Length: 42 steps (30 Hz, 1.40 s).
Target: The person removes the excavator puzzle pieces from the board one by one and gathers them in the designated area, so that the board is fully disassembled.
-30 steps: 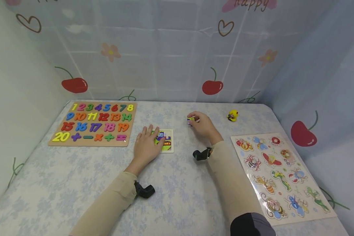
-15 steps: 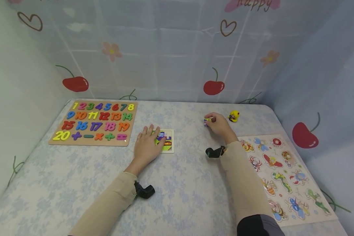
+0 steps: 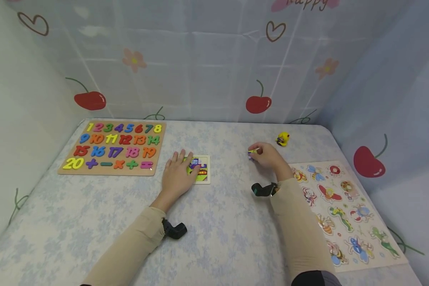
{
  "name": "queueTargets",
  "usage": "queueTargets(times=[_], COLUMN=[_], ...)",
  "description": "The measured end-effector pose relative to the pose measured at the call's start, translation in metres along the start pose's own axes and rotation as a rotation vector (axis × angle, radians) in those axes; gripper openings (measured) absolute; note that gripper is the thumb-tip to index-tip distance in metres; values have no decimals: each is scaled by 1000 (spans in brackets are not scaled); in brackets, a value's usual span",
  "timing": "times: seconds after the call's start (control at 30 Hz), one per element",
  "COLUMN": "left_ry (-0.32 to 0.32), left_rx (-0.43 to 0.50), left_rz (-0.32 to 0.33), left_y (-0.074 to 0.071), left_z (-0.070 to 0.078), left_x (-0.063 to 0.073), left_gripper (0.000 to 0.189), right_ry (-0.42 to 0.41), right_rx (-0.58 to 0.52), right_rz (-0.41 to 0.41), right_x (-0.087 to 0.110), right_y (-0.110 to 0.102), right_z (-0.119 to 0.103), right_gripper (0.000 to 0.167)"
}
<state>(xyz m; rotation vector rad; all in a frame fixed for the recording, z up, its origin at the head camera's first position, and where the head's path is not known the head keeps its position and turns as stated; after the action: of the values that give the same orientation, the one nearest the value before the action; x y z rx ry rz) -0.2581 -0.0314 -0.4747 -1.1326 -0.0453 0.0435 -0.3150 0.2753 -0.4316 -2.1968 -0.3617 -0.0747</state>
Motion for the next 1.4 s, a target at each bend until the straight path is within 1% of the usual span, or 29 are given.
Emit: queueTargets(times=[0.07,0.2,0.37,0.6,0.8,0.9,1.03,1.17,1.27,1.4], left_ry=[3,5,3,-6,4,4,0,4,8,10], left_rx=[1,2,5,10,3,6,7,-1,-9,-17], left_rz=[1,5,5,6,3,-5,-25,-32,-23,-12], left_y=[0,-1,-2,-3,-3,-4,-6,-8,-8,-7], left_z=[-1,-2,-2,-3,-3,-3,-4,-6,-9,-12], left_x=[0,0,1,1,2,3,5,8,10,11], left_gripper=[67,66,67,66,68,67,65,63,62,62], right_ry=[1,7,11,-43,-67,-86,-121,-165,-200,-216], right_rx=[3,22,70,126,120,115,60,-18,-25,-11], right_rz=[-11,4,69,171,224,246,261,237,212,171], right_x=[2,3,5,9,14,16,16,12,8,2], right_y=[2,6,10,15,19,20,24,36,51,73], right_z=[0,1,0,-1,3,-1,-13,-34,-55,-81], right_gripper=[30,29,30,26,25,26,27,27,26,25])
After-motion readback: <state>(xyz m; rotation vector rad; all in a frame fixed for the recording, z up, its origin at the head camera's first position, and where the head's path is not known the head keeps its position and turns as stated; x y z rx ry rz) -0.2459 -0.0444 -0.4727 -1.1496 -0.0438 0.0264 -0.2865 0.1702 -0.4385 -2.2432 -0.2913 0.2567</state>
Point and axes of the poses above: each hand's wrist, its own x-axis away from the middle knuckle, its own y-axis out of the palm, z = x × y, the point moved 4 cm from there along -x, towards the middle knuckle, and after that the axes turned 8 degrees about -y, right-handed, at the moved point
